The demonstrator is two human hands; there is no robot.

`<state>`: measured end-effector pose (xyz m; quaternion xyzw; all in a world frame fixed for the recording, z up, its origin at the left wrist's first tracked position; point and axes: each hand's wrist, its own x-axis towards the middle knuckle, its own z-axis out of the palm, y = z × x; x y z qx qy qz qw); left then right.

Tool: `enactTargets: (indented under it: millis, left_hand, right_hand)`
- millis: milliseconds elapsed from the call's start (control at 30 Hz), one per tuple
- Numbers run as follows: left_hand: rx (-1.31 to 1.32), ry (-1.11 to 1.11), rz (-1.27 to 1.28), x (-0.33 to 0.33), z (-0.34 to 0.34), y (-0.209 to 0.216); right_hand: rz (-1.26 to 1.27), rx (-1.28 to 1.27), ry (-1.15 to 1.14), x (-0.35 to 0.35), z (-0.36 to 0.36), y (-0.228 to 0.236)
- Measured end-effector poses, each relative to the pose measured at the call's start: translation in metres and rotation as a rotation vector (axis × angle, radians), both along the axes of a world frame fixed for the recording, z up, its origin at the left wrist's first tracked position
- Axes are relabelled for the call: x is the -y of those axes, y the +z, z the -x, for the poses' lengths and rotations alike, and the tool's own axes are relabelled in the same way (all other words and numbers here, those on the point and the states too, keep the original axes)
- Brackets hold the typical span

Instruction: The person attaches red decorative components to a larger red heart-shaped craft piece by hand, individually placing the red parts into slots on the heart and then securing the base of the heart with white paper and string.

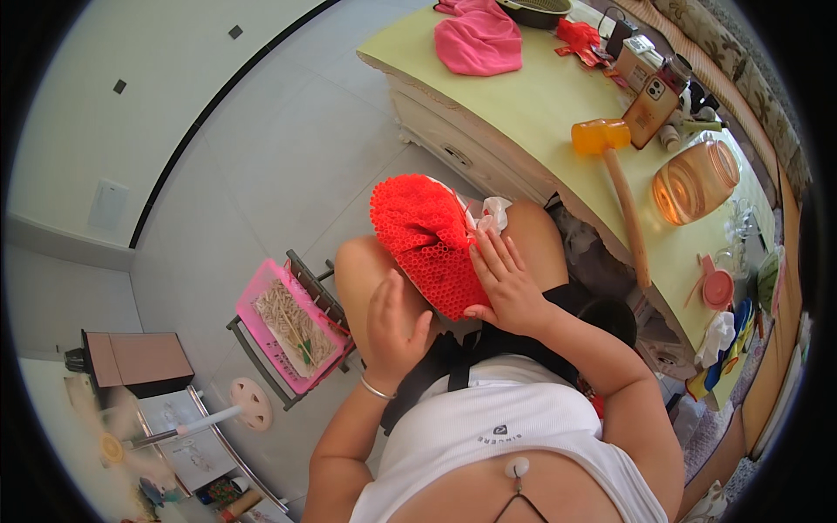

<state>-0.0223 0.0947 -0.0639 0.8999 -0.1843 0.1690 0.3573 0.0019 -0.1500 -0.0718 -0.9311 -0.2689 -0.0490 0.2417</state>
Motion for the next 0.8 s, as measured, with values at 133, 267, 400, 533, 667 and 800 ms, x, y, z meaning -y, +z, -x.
enactTargets:
  millis: [133,267,400,533,667,800]
  left_hand:
    - [-0.306,0.178,0.756,-0.018,-0.04,-0.04]
    - [-0.609,0.239,0.949,-0.017,-0.112,-0.027]
    - [-0.805,0.169,1.369,-0.01,-0.171,-0.041]
    - [-0.888,0.304,1.429,-0.009,-0.196,-0.043]
    - [-1.058,-0.153,1.374,0.001,-0.195,-0.044]
    - [-1.091,-0.321,1.171,0.016,-0.183,-0.025]
  right_hand:
    - [-0.644,-0.23,-0.094,0.003,-0.001,-0.018]
    - [-1.02,-0.332,-0.097,-0.001,0.0,-0.049]
    - [-1.071,-0.571,-0.019,-0.014,0.01,-0.021]
    - [-0.146,-0.406,-0.11,0.013,0.02,-0.006]
    - [0.14,-0.038,-0.15,0.002,0.019,-0.07]
    - [0.04,-0.096,-0.204,-0.029,-0.018,-0.09]
